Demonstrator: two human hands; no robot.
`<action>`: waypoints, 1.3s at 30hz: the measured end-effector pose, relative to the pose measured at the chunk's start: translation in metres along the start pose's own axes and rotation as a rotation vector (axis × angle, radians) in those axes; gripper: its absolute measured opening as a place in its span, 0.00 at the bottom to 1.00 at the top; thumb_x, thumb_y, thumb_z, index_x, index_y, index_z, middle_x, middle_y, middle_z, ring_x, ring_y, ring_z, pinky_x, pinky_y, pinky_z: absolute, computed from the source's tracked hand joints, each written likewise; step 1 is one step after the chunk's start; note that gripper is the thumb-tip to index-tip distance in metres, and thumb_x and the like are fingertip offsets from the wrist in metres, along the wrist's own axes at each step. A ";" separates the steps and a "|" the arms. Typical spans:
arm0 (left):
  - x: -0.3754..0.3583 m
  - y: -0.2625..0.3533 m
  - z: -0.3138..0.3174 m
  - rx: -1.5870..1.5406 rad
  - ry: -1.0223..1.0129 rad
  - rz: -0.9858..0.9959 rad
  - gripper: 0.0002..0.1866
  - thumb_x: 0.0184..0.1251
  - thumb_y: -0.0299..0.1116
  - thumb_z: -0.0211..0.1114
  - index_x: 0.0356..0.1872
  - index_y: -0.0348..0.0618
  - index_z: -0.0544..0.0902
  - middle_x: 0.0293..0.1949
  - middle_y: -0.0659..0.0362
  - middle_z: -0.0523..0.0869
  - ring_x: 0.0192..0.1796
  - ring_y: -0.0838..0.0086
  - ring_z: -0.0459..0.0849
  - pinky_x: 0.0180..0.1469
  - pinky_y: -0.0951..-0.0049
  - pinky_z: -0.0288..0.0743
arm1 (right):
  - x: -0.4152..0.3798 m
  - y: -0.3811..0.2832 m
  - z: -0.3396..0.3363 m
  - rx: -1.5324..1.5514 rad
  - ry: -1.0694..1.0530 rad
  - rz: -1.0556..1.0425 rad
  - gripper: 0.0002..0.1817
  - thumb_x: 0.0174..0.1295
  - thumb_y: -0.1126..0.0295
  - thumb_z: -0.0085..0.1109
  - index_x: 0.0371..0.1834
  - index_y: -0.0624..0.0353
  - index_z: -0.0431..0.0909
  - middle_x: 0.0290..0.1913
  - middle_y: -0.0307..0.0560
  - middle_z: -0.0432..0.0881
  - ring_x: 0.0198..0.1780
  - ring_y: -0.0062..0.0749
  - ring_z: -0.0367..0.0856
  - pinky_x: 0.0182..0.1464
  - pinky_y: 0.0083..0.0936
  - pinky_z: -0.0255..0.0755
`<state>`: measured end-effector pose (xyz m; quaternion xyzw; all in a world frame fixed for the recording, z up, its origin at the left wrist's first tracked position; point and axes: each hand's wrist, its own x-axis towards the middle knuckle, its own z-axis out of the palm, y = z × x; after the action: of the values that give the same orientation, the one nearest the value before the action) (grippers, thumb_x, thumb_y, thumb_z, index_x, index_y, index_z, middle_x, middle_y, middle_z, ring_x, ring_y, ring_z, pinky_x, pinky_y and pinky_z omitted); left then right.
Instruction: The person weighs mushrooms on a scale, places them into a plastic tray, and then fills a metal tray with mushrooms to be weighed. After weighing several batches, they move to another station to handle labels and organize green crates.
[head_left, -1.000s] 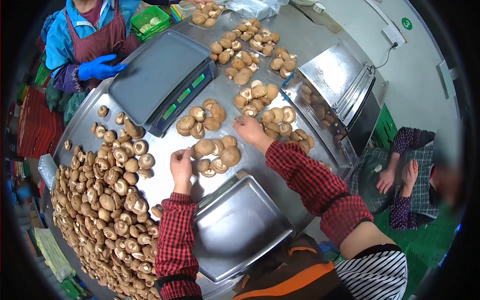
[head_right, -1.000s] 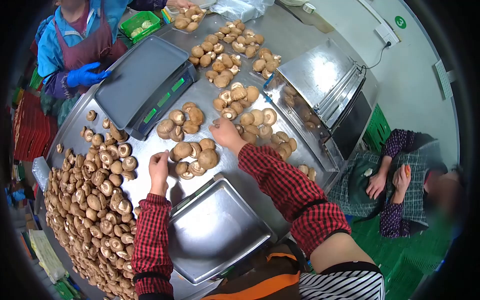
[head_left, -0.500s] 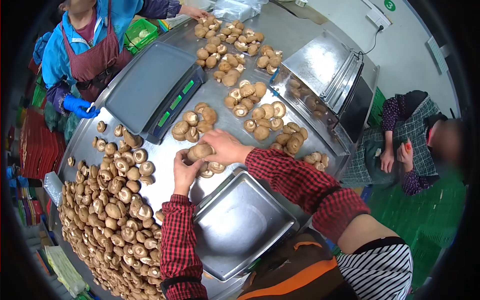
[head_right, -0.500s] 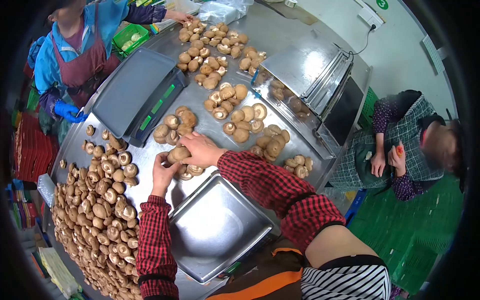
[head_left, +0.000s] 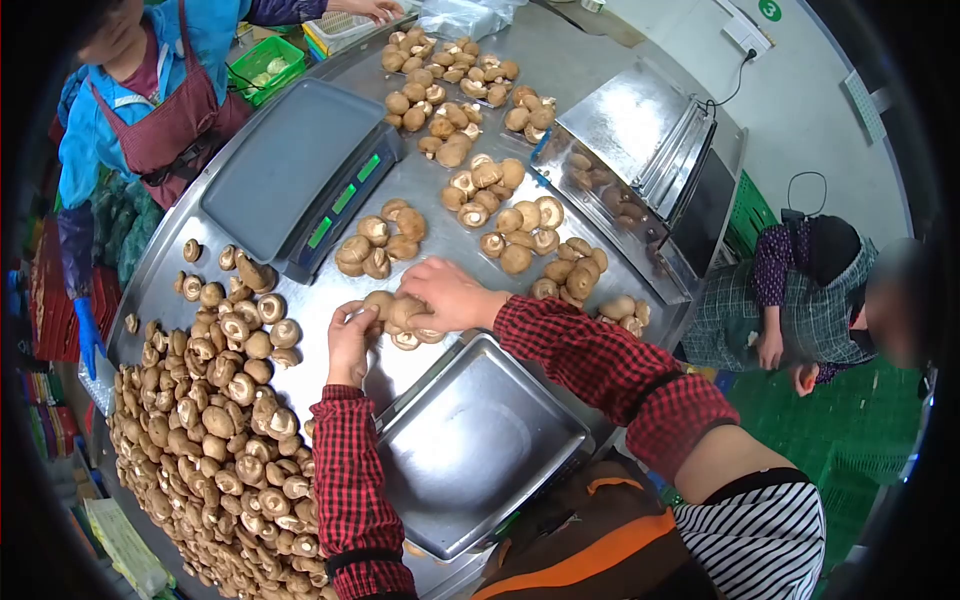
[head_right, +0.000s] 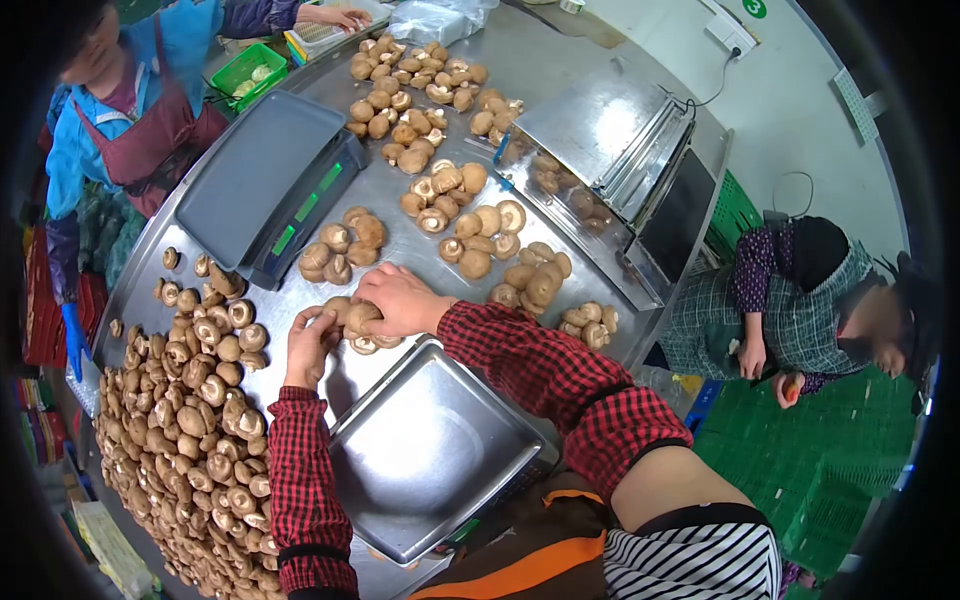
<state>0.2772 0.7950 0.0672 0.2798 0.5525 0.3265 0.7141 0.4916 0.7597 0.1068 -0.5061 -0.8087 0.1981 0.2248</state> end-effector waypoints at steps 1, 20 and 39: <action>0.002 -0.001 -0.004 0.001 -0.004 0.000 0.10 0.59 0.28 0.68 0.39 0.43 0.77 0.33 0.62 0.82 0.30 0.78 0.79 0.34 0.81 0.74 | -0.001 0.002 -0.001 -0.002 0.002 0.003 0.25 0.49 0.57 0.66 0.49 0.58 0.76 0.46 0.53 0.79 0.53 0.49 0.73 0.56 0.42 0.66; -0.046 -0.006 0.062 0.716 -0.108 0.457 0.17 0.57 0.27 0.68 0.47 0.34 0.78 0.33 0.58 0.81 0.32 0.78 0.78 0.33 0.78 0.75 | -0.178 -0.029 -0.110 1.884 0.720 0.681 0.11 0.69 0.67 0.50 0.53 0.53 0.73 0.46 0.40 0.79 0.47 0.24 0.76 0.46 0.20 0.70; -0.108 0.002 0.162 0.659 0.213 0.985 0.20 0.66 0.35 0.64 0.50 0.28 0.78 0.47 0.45 0.83 0.45 0.64 0.80 0.51 0.69 0.74 | -0.501 -0.003 -0.192 1.397 1.976 0.634 0.19 0.64 0.75 0.56 0.58 0.58 0.67 0.43 0.41 0.83 0.30 0.13 0.73 0.29 0.10 0.69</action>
<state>0.4153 0.7060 0.1725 0.6752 0.4983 0.4568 0.2953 0.7916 0.3213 0.1838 -0.3832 0.1411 0.1654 0.8977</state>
